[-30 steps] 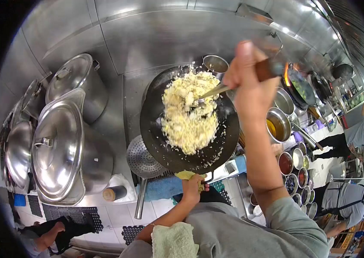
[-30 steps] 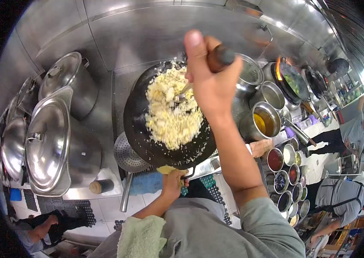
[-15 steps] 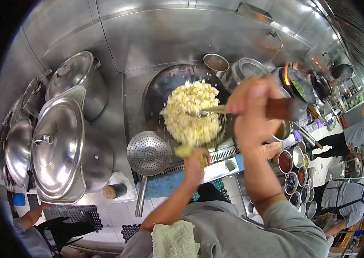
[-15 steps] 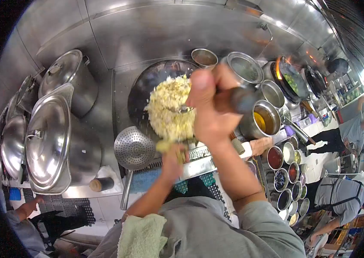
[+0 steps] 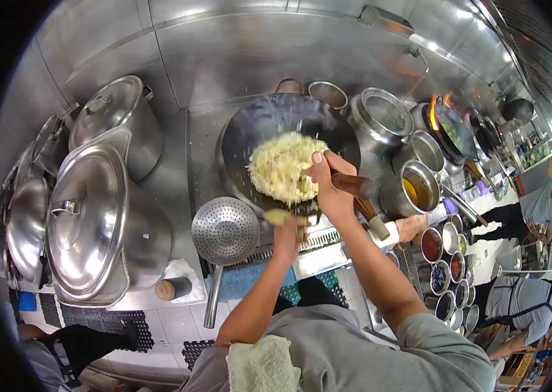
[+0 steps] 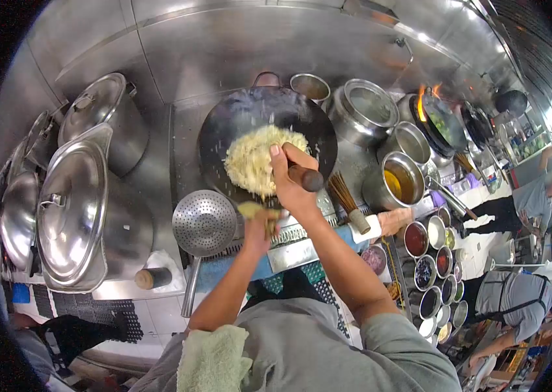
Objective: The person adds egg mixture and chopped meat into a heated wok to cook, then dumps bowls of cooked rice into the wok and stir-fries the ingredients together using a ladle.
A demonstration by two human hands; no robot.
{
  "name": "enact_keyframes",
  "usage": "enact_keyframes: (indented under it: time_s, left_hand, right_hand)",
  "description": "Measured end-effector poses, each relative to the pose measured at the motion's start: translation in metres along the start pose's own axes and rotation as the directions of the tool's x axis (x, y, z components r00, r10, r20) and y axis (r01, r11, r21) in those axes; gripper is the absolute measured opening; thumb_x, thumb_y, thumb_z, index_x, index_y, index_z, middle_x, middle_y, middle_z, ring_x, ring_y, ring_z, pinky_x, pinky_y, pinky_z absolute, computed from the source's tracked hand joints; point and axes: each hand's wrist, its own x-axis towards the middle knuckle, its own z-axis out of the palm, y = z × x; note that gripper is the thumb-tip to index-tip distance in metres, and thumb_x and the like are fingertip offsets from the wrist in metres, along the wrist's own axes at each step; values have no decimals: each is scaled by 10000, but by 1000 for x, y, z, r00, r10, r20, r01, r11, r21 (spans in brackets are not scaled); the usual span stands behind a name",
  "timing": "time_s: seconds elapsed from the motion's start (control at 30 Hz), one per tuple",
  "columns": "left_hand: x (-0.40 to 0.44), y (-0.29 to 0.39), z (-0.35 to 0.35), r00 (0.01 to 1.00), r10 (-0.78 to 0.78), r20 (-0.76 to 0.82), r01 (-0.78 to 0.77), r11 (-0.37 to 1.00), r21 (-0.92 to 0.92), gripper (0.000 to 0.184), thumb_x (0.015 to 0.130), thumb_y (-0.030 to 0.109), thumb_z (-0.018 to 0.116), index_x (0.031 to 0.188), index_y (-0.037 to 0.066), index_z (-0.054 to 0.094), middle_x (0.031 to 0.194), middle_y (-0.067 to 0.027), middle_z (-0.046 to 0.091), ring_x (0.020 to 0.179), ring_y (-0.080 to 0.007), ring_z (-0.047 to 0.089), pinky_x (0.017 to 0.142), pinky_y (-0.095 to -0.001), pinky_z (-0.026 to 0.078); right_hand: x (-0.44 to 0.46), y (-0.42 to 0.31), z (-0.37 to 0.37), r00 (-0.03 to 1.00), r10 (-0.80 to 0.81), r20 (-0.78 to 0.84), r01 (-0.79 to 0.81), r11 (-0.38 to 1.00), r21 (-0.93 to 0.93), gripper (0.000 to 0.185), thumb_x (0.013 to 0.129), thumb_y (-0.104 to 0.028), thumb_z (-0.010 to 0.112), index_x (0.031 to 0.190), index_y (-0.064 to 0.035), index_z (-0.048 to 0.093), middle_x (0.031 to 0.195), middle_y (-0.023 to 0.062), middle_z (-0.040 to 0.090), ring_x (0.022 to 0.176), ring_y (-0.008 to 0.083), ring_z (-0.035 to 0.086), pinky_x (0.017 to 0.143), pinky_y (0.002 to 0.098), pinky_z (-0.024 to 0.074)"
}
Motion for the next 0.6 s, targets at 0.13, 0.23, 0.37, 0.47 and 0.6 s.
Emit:
enact_keyframes:
  time_s: [0.13, 0.23, 0.37, 0.47, 0.6]
  left_hand:
    - [-92, -53, -26, 985, -99, -141, 118, 984, 135, 224, 880, 106, 606, 1083, 11, 615, 837, -140, 664, 518, -249, 636, 435, -359, 570]
    - [-89, -14, 11, 999, -41, -5, 41, 999, -35, 163, 859, 144, 653, 923, -2, 623, 784, -128, 650, 503, -232, 613, 448, -371, 534]
    - [5, 10, 9, 999, 28, 23, -28, 1000, -12, 158, 950, 134, 544, 904, -6, 600, 787, -133, 647, 569, -215, 612, 491, -353, 504]
    - [-66, -32, -14, 995, -45, -87, 45, 999, -11, 122, 905, 89, 577, 964, -18, 585, 824, -145, 658, 546, -220, 622, 474, -367, 538]
    - [-100, -5, 23, 992, -80, -98, 73, 994, -75, 145, 875, 81, 639, 997, 12, 605, 827, -136, 661, 596, -226, 628, 512, -361, 527]
  right_hand:
    - [50, -72, -19, 997, 41, -62, -37, 997, 63, 470, 1063, -377, 587, 765, -13, 573, 673, 27, 539, 675, 162, 598, 724, 339, 526]
    - [35, -86, -28, 974, -221, -49, 224, 910, 349, 436, 1070, -314, 571, 760, -8, 594, 651, 2, 531, 583, 107, 525, 672, 295, 550]
    - [-17, -3, 2, 995, 96, -2, -96, 989, -109, 400, 1054, -296, 603, 762, -24, 602, 666, 37, 566, 613, 100, 535, 608, 297, 450]
    - [23, -26, -12, 998, -28, -61, 28, 1000, -6, 385, 1065, -308, 597, 817, -16, 633, 715, 7, 591, 669, 100, 576, 665, 281, 466]
    - [40, -79, -31, 978, -204, -32, 206, 945, 253, 423, 1060, -321, 587, 799, 11, 624, 662, 17, 588, 618, 89, 548, 605, 251, 451]
